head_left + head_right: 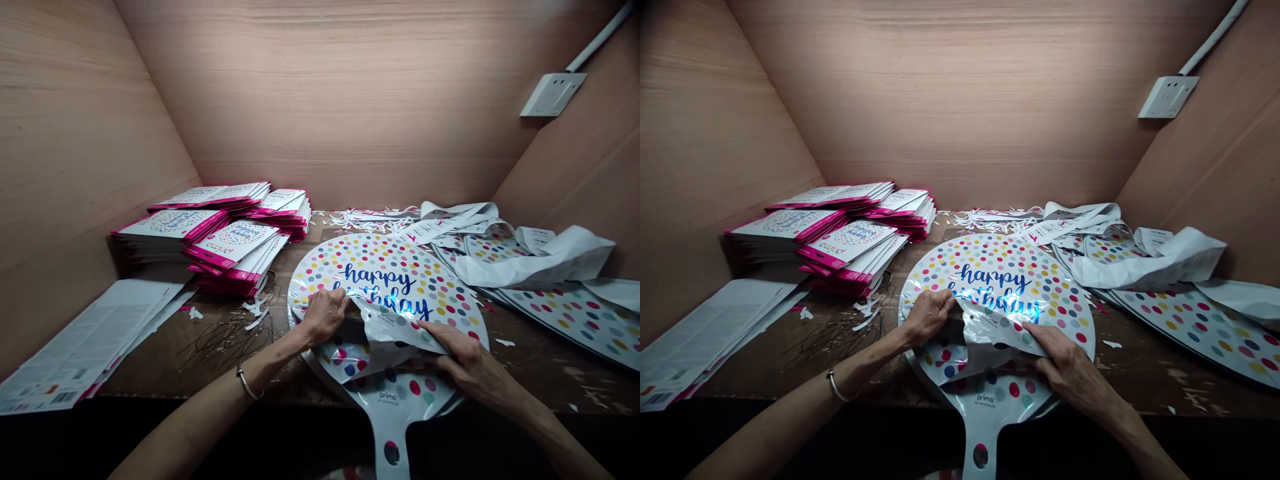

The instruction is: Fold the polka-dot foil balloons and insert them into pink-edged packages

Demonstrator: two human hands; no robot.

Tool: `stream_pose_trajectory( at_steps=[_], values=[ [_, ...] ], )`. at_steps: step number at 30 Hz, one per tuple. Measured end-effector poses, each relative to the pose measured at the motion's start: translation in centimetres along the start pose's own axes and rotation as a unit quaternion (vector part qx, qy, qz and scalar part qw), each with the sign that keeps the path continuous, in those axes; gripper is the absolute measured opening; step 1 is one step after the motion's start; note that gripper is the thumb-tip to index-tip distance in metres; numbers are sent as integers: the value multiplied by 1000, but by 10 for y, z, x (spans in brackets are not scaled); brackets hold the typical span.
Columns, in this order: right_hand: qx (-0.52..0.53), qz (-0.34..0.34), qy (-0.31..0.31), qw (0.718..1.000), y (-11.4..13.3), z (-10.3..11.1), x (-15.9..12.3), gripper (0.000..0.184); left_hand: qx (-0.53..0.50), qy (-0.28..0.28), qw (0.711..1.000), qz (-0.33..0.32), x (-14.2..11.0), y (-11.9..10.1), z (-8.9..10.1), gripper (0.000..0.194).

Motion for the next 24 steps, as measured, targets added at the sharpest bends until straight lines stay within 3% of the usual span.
stream_pose_trajectory(
  at_steps=[3,7,10,16,20,24],
  values=[
    [-39,12,-32,999,-6,6,-5,51,-2,-7,1000,11,6,0,7,31],
    [-108,17,-149,983,7,30,-7,44,-2,-13,1000,7,17,-1,14,33],
    [-146,-7,-175,974,11,48,8,41,-2,-8,1000,-4,28,-4,18,34],
    [-31,-86,-207,974,-40,102,45,37,11,-30,999,-34,41,-10,48,30],
    [-1,-85,-182,980,-64,91,44,35,24,7,995,-92,20,7,47,20],
    [6,-95,-155,983,-80,62,26,28,23,19,998,-56,3,54,35,12]
  ],
)
Point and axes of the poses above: each hand's wrist, its own x-axis towards the middle knuckle, its own z-axis out of the back of the hand, y = z × x, the point moved 9 cm from there along x, towards the middle knuckle, and after that the axes turned 13 degrees about y, right-handed, at the moved point
